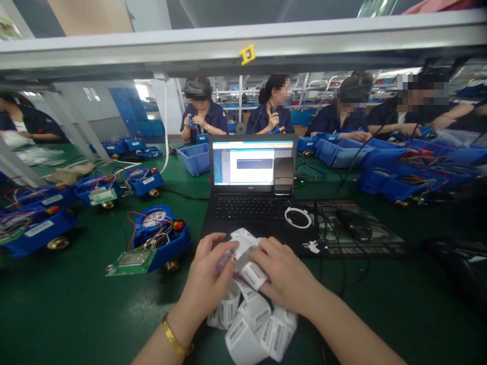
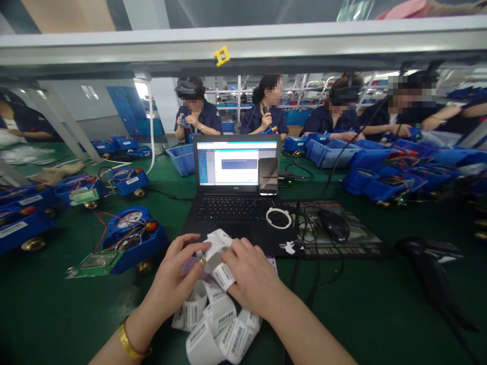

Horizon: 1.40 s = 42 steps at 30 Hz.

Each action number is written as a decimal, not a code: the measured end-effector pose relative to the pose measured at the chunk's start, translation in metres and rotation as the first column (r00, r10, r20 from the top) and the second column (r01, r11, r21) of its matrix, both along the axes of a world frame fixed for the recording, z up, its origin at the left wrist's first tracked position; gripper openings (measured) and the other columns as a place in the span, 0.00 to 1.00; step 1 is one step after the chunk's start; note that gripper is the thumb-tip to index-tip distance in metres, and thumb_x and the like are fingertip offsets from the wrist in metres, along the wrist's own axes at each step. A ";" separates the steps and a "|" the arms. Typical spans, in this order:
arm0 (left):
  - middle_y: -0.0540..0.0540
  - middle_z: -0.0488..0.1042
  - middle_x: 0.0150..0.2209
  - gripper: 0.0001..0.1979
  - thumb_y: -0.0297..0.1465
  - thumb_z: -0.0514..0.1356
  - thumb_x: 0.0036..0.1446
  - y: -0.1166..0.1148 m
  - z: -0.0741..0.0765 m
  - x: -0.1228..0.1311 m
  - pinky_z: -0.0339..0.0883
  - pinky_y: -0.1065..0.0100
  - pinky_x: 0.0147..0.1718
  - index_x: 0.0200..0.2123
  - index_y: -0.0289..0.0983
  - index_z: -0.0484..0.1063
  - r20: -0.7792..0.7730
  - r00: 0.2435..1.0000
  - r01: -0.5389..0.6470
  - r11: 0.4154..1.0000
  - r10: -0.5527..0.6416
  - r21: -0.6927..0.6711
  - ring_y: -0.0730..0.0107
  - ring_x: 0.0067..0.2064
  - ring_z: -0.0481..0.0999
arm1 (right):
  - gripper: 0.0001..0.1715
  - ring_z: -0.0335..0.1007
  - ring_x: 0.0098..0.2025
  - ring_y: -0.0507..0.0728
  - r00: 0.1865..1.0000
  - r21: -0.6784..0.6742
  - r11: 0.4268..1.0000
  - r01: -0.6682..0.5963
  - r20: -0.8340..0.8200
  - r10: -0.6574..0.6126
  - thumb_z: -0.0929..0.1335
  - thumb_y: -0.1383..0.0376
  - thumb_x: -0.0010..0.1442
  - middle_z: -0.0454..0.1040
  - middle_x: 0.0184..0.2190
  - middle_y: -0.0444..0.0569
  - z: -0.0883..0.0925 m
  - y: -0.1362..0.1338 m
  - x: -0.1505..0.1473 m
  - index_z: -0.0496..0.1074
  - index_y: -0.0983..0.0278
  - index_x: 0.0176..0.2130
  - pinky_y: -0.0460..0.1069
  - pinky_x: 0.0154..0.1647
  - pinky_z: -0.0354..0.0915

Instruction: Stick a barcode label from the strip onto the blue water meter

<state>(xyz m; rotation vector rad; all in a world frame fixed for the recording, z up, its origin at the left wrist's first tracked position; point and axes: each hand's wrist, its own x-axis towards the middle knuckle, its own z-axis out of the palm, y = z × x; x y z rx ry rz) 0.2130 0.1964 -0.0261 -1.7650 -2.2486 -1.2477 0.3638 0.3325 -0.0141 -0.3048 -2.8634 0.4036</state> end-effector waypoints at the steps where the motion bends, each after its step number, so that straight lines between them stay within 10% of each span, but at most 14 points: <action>1: 0.42 0.60 0.52 0.15 0.28 0.52 0.59 0.000 0.002 0.001 0.60 0.56 0.52 0.48 0.42 0.68 0.014 1.000 0.002 1.000 -0.002 0.013 0.59 0.55 0.62 | 0.13 0.57 0.42 0.59 0.999 -0.044 0.999 0.013 -0.044 -0.015 0.70 0.71 0.52 0.62 0.39 0.48 0.000 0.001 0.001 0.66 0.63 0.39 0.52 0.37 0.56; 11: 0.43 0.57 0.53 0.15 0.33 0.63 0.53 -0.002 0.012 0.011 0.58 0.59 0.52 0.44 0.42 0.65 0.109 0.987 0.119 0.992 -0.122 0.029 0.59 0.56 0.59 | 0.24 0.59 0.38 0.58 0.926 -0.252 0.968 0.010 -0.364 -0.104 0.73 0.71 0.45 0.62 0.36 0.46 -0.003 0.004 0.004 0.56 0.61 0.36 0.51 0.37 0.57; 24: 0.43 0.66 0.40 0.10 0.33 0.52 0.62 -0.013 0.017 -0.004 0.60 0.65 0.43 0.31 0.35 0.66 0.270 0.955 0.137 0.990 -0.121 -0.038 0.64 0.44 0.66 | 0.24 0.60 0.42 0.60 0.989 -0.197 0.980 -0.009 -0.149 -0.021 0.71 0.75 0.45 0.63 0.39 0.49 0.000 0.014 0.013 0.60 0.63 0.40 0.54 0.41 0.61; 31: 0.45 0.65 0.43 0.08 0.33 0.56 0.59 -0.053 0.018 0.000 0.61 0.66 0.47 0.41 0.38 0.66 0.349 0.936 0.135 0.964 -0.048 -0.228 0.65 0.46 0.66 | 0.35 0.59 0.53 0.62 0.978 -0.311 0.931 -0.190 -0.145 0.151 0.64 0.74 0.48 0.62 0.51 0.52 0.002 0.023 0.030 0.59 0.59 0.55 0.57 0.53 0.60; 42: 0.47 0.64 0.46 0.11 0.19 0.55 0.52 -0.045 0.024 0.018 0.62 0.68 0.46 0.37 0.39 0.66 0.226 0.965 0.203 0.920 -0.130 -0.336 0.68 0.46 0.67 | 0.18 0.59 0.52 0.61 0.922 -0.241 0.906 -0.347 -0.264 0.283 0.62 0.73 0.57 0.62 0.51 0.52 -0.005 -0.004 0.014 0.66 0.59 0.46 0.57 0.51 0.62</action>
